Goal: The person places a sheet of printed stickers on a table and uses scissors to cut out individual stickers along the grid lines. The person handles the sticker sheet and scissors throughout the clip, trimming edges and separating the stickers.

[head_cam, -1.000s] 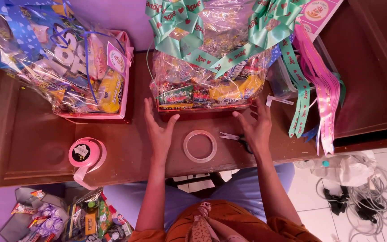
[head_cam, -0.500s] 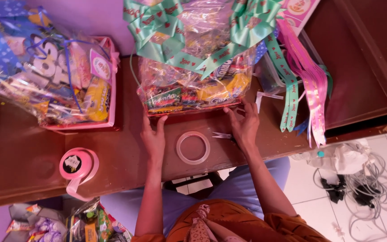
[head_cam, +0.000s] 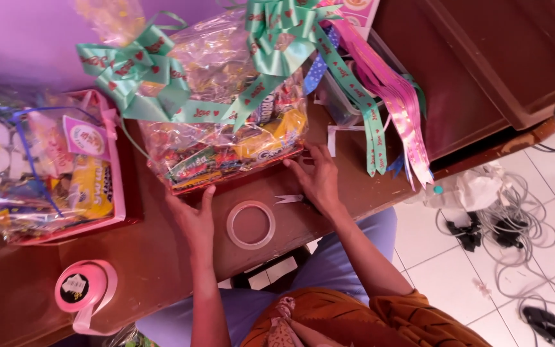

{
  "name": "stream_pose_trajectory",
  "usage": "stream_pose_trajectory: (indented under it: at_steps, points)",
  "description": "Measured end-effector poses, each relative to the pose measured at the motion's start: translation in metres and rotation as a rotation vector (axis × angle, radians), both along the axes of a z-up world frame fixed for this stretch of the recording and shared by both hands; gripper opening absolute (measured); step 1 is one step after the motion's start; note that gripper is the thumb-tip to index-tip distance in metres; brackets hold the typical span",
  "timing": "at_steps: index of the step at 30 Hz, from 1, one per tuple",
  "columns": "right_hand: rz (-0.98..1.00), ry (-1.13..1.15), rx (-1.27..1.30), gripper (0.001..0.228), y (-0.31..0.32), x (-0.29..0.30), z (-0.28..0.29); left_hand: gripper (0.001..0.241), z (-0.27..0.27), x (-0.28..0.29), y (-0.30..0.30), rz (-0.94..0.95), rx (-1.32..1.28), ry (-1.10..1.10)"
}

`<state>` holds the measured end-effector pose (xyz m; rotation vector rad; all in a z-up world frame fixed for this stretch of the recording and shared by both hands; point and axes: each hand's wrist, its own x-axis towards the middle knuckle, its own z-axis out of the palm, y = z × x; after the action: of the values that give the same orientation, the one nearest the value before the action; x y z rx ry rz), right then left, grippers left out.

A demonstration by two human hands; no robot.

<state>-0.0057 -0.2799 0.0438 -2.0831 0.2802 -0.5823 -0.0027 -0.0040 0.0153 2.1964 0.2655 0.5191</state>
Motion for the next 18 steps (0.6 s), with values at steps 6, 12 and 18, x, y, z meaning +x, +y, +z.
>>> stream_pose_trajectory:
  at_steps: [6,12,18]
  points:
    - [-0.020,-0.023,-0.026,0.059,0.000,0.001,-0.006,0.093,0.018,-0.007,-0.007,-0.031,-0.030,-0.008]
    - [-0.014,-0.026,-0.085,0.058,0.001,0.002,-0.001,0.094,0.018,-0.009,-0.010,-0.022,-0.033,0.000]
    - [0.012,-0.029,-0.076,0.056,-0.001,0.001,0.000,0.089,0.018,-0.009,-0.010,-0.032,-0.038,-0.032]
